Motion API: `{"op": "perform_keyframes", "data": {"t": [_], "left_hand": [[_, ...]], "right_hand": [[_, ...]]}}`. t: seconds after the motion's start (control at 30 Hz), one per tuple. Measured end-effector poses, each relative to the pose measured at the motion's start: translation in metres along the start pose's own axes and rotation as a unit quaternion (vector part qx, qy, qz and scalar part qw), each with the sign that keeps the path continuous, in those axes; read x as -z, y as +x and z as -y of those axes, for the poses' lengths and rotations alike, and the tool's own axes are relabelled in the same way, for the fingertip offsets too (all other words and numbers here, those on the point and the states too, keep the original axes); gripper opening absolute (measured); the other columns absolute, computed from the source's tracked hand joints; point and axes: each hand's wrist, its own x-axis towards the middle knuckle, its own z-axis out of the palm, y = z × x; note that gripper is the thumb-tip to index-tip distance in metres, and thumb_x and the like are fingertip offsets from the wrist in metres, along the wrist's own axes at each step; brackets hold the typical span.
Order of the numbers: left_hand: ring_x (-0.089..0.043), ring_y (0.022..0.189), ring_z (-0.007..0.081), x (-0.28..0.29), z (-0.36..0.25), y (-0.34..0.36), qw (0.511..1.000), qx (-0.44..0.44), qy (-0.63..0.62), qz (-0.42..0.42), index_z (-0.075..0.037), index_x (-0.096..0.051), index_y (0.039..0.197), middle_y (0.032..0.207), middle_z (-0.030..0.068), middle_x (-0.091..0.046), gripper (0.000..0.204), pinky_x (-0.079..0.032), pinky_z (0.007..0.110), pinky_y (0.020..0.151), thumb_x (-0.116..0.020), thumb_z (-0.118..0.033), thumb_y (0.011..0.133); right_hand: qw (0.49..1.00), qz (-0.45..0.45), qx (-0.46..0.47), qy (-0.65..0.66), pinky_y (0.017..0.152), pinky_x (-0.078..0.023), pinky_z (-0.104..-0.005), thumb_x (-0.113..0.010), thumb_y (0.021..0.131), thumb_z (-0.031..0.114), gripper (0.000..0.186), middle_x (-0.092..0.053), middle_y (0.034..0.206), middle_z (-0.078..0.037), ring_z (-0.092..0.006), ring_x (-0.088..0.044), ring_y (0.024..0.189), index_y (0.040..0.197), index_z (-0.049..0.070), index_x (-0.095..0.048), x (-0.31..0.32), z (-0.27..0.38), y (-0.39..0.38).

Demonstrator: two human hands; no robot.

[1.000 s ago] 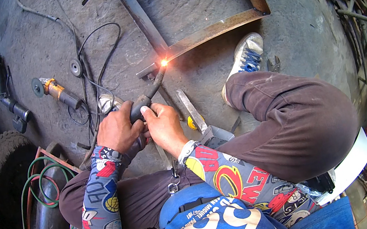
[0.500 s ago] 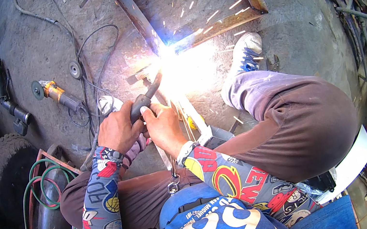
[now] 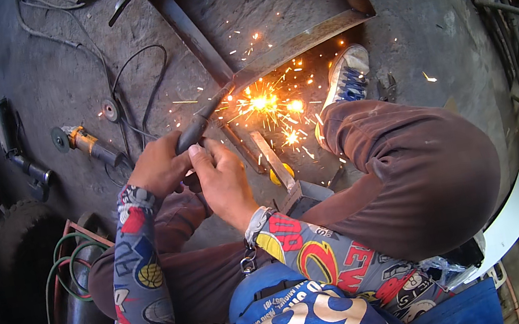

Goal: The person sits on the floor and uses an angle grinder to cut and smooth a metal bar, then welds it into a rectangular metal frame. The person handles the metal bar, angle grinder, and welding torch to assemble the frame.

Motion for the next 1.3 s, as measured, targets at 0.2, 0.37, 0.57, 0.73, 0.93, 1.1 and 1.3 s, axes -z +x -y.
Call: {"op": "perform_keyframes", "data": {"t": [0.2,0.37,0.57,0.73,0.93,1.1,1.3], "left_hand": [[-0.074,0.083,0.0244,0.020,-0.007,0.031,0.998,-0.036,0.004,0.042,0.004,-0.067,0.111,0.092,0.0184,-0.073,0.034,-0.058,0.038,0.073,-0.066,-0.027,0.096],[-0.070,0.096,0.0314,0.046,-0.011,0.055,0.959,-0.150,0.202,0.133,-0.005,-0.068,0.126,0.109,0.0166,-0.068,0.036,-0.056,0.041,0.084,-0.064,-0.023,0.095],[-0.065,0.105,0.0416,0.050,-0.013,0.074,0.890,-0.191,0.367,0.192,-0.007,-0.069,0.125,0.116,0.0217,-0.063,0.036,-0.055,0.045,0.090,-0.061,-0.021,0.093],[-0.068,0.101,0.0399,0.048,-0.002,0.079,0.858,-0.249,0.418,0.166,-0.012,-0.074,0.117,0.109,0.0211,-0.065,0.032,-0.055,0.046,0.085,-0.059,-0.029,0.095],[-0.068,0.097,0.0393,0.042,0.003,0.092,0.811,-0.281,0.481,0.179,-0.013,-0.074,0.117,0.104,0.0201,-0.066,0.033,-0.054,0.047,0.084,-0.060,-0.031,0.093],[-0.068,0.095,0.0399,0.042,-0.007,0.086,0.836,-0.251,0.458,0.169,-0.012,-0.074,0.114,0.101,0.0211,-0.066,0.036,-0.054,0.048,0.079,-0.061,-0.035,0.091],[-0.068,0.095,0.0406,0.039,-0.012,0.082,0.843,-0.259,0.443,0.159,-0.012,-0.074,0.114,0.099,0.0213,-0.066,0.036,-0.054,0.048,0.079,-0.062,-0.037,0.091]], "right_hand": [[0.998,0.001,0.052,0.025,0.099,-0.053,-0.0379,-0.069,0.100,0.040,0.079,-0.066,0.129,-0.029,-0.0323,-0.068,0.119,0.149,-0.015,-0.041,-0.010,0.010,0.004],[0.994,0.001,0.059,0.093,0.108,-0.048,-0.0380,-0.068,0.100,0.042,0.084,-0.059,0.139,-0.035,-0.0373,-0.060,0.132,0.150,-0.018,-0.038,-0.012,0.014,0.012],[0.995,0.012,0.041,0.092,0.119,-0.038,-0.0383,-0.067,0.099,0.046,0.090,-0.047,0.151,-0.038,-0.0402,-0.048,0.145,0.151,-0.019,-0.034,-0.010,0.013,0.019],[0.996,0.018,0.053,0.074,0.120,-0.037,-0.0382,-0.068,0.098,0.048,0.093,-0.046,0.152,-0.039,-0.0413,-0.046,0.145,0.152,-0.019,-0.032,-0.008,0.013,0.018],[0.997,0.001,0.076,0.003,0.114,-0.042,-0.0349,-0.069,0.099,0.048,0.099,-0.051,0.147,-0.035,-0.0335,-0.052,0.140,0.153,-0.022,-0.025,-0.004,0.016,0.019],[0.997,0.013,0.064,0.032,0.116,-0.039,-0.0360,-0.067,0.099,0.049,0.098,-0.048,0.149,-0.037,-0.0356,-0.050,0.142,0.152,-0.023,-0.027,-0.003,0.018,0.017],[0.997,0.006,0.073,0.020,0.113,-0.043,-0.0346,-0.066,0.101,0.048,0.096,-0.051,0.146,-0.037,-0.0343,-0.053,0.138,0.150,-0.025,-0.027,-0.003,0.019,0.017]]}}
